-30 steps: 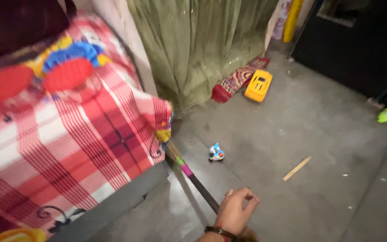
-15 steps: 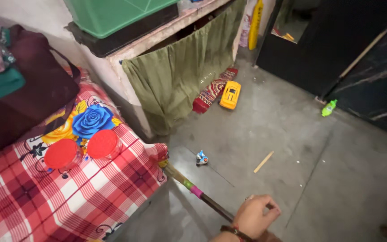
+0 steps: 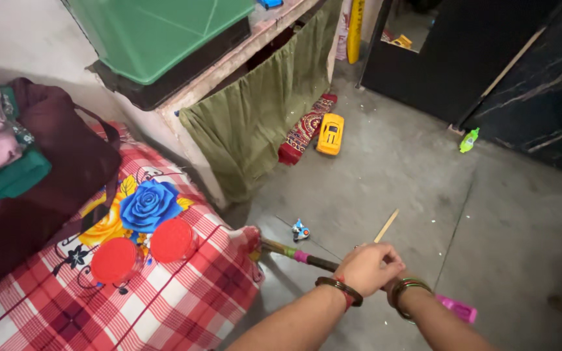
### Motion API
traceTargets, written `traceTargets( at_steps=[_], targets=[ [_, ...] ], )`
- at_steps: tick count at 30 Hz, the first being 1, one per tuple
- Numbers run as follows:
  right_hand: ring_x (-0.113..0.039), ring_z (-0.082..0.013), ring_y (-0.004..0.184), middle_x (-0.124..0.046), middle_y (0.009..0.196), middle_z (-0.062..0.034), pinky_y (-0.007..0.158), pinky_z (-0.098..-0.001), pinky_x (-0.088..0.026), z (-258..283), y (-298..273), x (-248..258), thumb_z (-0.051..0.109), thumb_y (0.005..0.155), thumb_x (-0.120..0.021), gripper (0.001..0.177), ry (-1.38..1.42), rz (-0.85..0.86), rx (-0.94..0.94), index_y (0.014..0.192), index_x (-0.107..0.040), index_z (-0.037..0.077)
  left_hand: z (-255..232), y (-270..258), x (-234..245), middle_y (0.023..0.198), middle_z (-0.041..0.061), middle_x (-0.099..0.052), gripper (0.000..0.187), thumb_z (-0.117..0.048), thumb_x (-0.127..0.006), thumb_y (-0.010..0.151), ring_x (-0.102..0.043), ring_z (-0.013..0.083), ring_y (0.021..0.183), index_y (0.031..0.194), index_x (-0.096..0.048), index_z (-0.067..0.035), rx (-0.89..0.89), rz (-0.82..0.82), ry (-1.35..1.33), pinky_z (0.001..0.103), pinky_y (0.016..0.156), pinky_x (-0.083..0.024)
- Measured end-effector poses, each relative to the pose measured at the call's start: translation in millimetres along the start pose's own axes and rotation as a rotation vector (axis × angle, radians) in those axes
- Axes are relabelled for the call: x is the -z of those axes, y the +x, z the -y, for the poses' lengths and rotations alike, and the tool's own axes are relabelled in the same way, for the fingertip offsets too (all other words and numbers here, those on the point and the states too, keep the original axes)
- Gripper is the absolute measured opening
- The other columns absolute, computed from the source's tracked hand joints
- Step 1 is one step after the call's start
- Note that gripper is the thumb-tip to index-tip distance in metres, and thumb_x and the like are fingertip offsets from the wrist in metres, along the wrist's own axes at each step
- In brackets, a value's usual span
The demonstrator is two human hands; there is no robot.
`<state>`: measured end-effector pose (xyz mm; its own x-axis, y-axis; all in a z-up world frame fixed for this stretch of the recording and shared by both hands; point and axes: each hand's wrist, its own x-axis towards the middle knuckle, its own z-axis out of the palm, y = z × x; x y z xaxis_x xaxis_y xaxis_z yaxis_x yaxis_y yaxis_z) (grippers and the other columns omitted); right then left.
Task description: The person sweeps the floor of a bedroom using a broom with a pink handle. They move a yellow toy car and a small blue toy figure out of the way to clean the area around a bed and a cot.
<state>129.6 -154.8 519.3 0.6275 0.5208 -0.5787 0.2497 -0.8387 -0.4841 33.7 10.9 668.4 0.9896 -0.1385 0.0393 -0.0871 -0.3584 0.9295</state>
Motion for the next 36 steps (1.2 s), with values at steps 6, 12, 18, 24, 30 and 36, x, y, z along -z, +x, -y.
traceTargets(
  at_steps=[6,12,18,24,30,36],
  targets=[
    [-0.051,-0.0245,0.137,-0.057,0.145,-0.0052,0.115,-0.0412,-0.037,6,31,53,0.039,0.094,-0.062,0.056,-0.048,0.052,0.023,0.147,-0.049,0.025,0,43,37,0.093,0.012,-0.076,0.024,-0.03,-0.069,0.091,-0.075,0.0296,0.086,0.099,-0.071,-0.008,0.063,0.021,-0.05,0.04,0.08,-0.058],
    [-0.05,-0.0236,0.138,-0.056,0.147,-0.0045,0.116,-0.0406,-0.036,38,98,81,0.038,0.094,-0.063,0.056,-0.085,0.101,0.118,0.147,-0.049,0.025,12,84,74,0.096,0.013,-0.077,0.025,-0.029,-0.069,0.09,-0.075,0.0294,0.091,0.1,-0.073,-0.007,0.034,-0.085,-0.062,0.039,0.085,-0.058],
    [-0.048,-0.0227,0.14,-0.055,0.148,-0.0038,0.117,-0.0401,-0.035,104,185,55,0.037,0.094,-0.063,0.056,-0.066,0.091,0.172,0.146,-0.05,0.025,44,108,124,0.102,0.016,-0.076,0.027,-0.031,-0.07,0.09,-0.072,0.0335,0.099,0.1,-0.073,-0.006,0.025,-0.165,0.015,0.042,0.089,-0.055],
    [-0.047,-0.0218,0.141,-0.054,0.15,-0.0032,0.118,-0.0396,-0.034,176,248,13,0.036,0.094,-0.064,0.055,-0.044,0.084,0.152,0.146,-0.05,0.024,59,120,195,0.101,0.016,-0.075,0.029,-0.034,-0.067,0.091,-0.072,0.0344,0.098,0.103,-0.071,-0.008,0.117,-0.129,-0.035,0.044,0.087,-0.056],
    [-0.046,-0.0209,0.143,-0.052,0.152,-0.0025,0.119,-0.0391,-0.032,240,284,-17,0.036,0.094,-0.064,0.055,0.005,0.124,0.162,0.146,-0.051,0.024,82,120,255,0.104,0.016,-0.075,0.027,-0.032,-0.068,0.092,-0.071,0.0347,0.1,0.103,-0.071,-0.007,0.112,-0.082,0.019,0.044,0.089,-0.054],
    [-0.044,-0.02,0.144,-0.051,0.153,-0.0018,0.12,-0.0385,-0.031,265,290,-33,0.035,0.094,-0.065,0.054,0.106,0.173,0.228,0.146,-0.051,0.024,111,125,284,0.102,0.013,-0.076,0.025,-0.032,-0.069,0.091,-0.072,0.0306,0.099,0.1,-0.071,-0.008,0.113,-0.066,0.017,0.042,0.089,-0.054]
  ],
)
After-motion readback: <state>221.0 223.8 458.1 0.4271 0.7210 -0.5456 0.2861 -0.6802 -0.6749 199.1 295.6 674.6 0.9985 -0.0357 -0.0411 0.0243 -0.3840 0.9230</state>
